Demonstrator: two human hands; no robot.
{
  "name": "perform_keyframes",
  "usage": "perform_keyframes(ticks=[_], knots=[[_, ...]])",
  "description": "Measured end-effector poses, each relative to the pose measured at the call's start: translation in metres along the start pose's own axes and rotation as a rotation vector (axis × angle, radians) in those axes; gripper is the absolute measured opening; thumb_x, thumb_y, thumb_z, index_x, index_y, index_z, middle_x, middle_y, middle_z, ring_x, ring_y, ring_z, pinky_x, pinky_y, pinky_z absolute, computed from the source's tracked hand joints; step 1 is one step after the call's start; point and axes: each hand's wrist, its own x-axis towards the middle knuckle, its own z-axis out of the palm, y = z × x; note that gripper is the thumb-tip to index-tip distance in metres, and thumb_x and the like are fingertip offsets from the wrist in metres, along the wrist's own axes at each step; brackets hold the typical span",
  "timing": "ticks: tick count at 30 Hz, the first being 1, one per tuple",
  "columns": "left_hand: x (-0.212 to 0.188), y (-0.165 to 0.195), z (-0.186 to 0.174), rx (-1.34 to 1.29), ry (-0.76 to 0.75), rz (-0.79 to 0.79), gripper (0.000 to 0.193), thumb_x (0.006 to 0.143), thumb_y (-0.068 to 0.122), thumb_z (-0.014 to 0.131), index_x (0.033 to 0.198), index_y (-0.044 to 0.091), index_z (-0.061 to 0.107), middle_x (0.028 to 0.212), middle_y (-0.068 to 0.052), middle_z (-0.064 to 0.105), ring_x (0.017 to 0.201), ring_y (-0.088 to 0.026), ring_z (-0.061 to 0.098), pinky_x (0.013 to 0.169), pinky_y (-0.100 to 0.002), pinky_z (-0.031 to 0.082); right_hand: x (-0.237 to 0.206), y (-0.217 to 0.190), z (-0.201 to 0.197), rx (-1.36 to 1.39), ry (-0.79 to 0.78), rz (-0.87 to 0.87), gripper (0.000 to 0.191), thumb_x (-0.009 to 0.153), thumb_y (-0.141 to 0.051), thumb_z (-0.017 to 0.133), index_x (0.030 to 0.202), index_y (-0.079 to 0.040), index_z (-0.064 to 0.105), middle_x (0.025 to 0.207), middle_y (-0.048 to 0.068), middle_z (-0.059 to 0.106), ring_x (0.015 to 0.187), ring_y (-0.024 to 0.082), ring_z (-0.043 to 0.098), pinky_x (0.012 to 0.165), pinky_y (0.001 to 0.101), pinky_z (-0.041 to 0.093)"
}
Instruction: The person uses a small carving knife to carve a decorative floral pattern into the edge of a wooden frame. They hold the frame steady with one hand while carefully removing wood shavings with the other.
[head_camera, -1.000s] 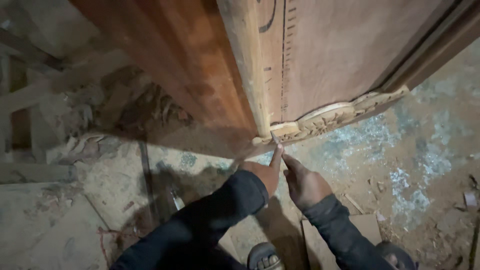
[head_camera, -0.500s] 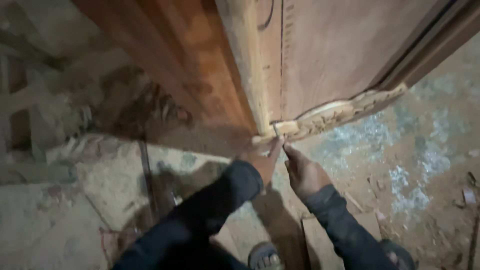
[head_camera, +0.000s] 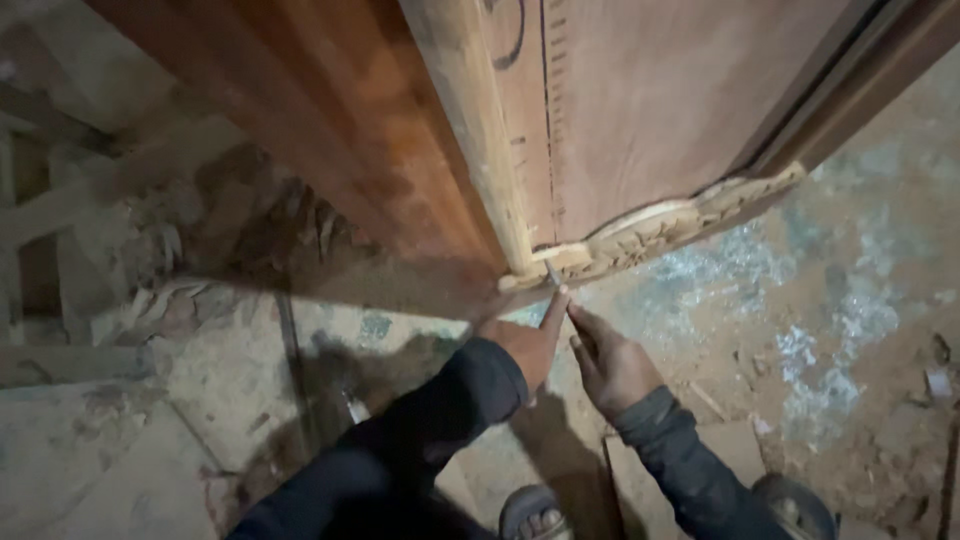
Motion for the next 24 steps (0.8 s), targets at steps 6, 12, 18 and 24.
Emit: perform_keyframes(ticks=[6, 12, 18, 24], knots=[[0.019, -0.008, 0.015, 0.149, 0.683, 0.134, 0.163, 0.036, 0.036, 0.093, 0.165, 0.009, -0.002, 0.118, -0.019, 0.072, 0.083, -0.036, 0.075, 0.086, -0.061, 0.045, 0.0, 0.007, 0.0, -0.019, 0.001, 0.038, 0.042, 0.097, -0.013, 0.061, 0.137, 0.002, 0.059, 0.121, 0.026, 0.071, 0.111, 0.033, 0.073, 0.09, 0.0382, 0.057], [0.001, -0.001, -0.001, 0.156, 0.147, 0.057, 0.125, 0.08, 0.024, 0.083, 0.163, 0.005, -0.009, 0.084, -0.02, 0.075, 0.078, -0.037, 0.073, 0.115, -0.048, 0.035, 0.005, 0.012, 0.0, 0.057, -0.002, 0.078, 0.043, 0.096, -0.011, 0.061, 0.137, 0.003, 0.059, 0.122, 0.025, 0.072, 0.111, 0.027, 0.074, 0.09, 0.0349, 0.057], [-0.009, 0.004, -0.024, 0.093, 0.268, 0.057, 0.11, 0.09, 0.016, 0.077, 0.167, 0.009, -0.001, 0.085, -0.018, 0.079, 0.077, -0.035, 0.076, 0.085, -0.049, 0.054, 0.007, 0.016, -0.001, 0.141, -0.016, 0.075, 0.043, 0.096, -0.01, 0.06, 0.137, 0.005, 0.058, 0.126, 0.024, 0.072, 0.116, 0.027, 0.072, 0.095, 0.0347, 0.055], [0.001, 0.002, -0.017, 0.054, 0.185, 0.018, 0.128, 0.075, 0.02, 0.085, 0.165, 0.012, -0.006, 0.096, -0.021, 0.075, 0.087, -0.036, 0.073, 0.083, -0.047, 0.056, 0.004, 0.027, 0.003, 0.095, 0.014, 0.049, 0.042, 0.099, -0.01, 0.059, 0.138, 0.006, 0.057, 0.131, 0.025, 0.069, 0.122, 0.03, 0.069, 0.098, 0.0353, 0.054]])
